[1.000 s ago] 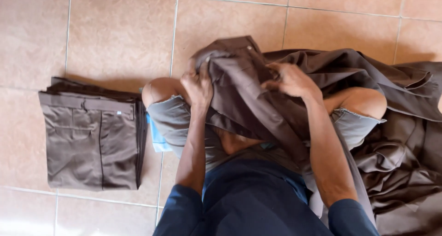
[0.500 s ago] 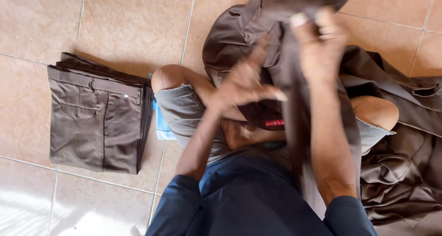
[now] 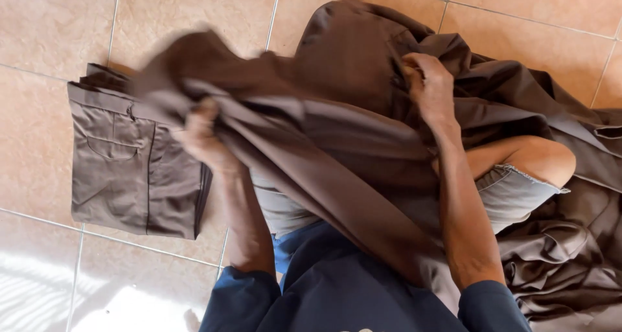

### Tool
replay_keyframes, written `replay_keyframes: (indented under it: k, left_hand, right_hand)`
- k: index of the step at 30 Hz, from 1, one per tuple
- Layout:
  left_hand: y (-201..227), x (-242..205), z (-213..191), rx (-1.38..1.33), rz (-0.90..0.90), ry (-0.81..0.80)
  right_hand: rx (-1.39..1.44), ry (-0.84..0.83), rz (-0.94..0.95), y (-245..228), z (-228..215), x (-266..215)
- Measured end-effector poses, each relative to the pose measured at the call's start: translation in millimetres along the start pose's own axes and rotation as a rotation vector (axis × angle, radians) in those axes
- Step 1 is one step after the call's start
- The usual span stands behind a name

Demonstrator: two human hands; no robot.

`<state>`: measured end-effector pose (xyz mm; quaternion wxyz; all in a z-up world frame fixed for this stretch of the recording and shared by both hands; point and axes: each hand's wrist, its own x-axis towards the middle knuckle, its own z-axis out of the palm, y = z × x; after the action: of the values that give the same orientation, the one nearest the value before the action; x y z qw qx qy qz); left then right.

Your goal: Folding brown trousers into a neat rectangular stack while sitting on the floor.

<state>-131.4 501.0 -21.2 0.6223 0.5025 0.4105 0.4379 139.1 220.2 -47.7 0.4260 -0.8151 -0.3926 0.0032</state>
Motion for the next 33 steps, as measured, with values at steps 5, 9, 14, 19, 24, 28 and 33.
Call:
replay_keyframes:
  k: [5, 9, 14, 19, 24, 28, 33]
  left_hand:
    - [34, 59, 2, 0.248, 0.639, 0.171]
    - [-61, 22, 74, 0.677, 0.566, -0.117]
    - [-134, -51, 125, 1.141, 0.428, -0.438]
    - [-254, -57, 181, 0.915, -0.009, -0.745]
    - [-194, -95, 232, 0.567, -0.156, -0.744]
    - [-151, -135, 261, -0.446, -0.379, -0.863]
    - [-129, -172, 267, -0.231, -0.126, -0.888]
  right_hand:
    - [-0.091, -0.352, 0.548, 43, 19, -16]
    - [-0.283, -0.529, 0.642, 57, 52, -21]
    - [-0.431, -0.543, 0.651, 99, 78, -28]
    - [-0.054, -0.285, 0.658, 25, 59, -29]
    - [0.267, 0.112, 0.667, 61, 28, -63]
    - [0.414, 0.453, 0.480, 90, -38, -92]
    - [0.487, 0.645, 0.494, 115, -47, -123]
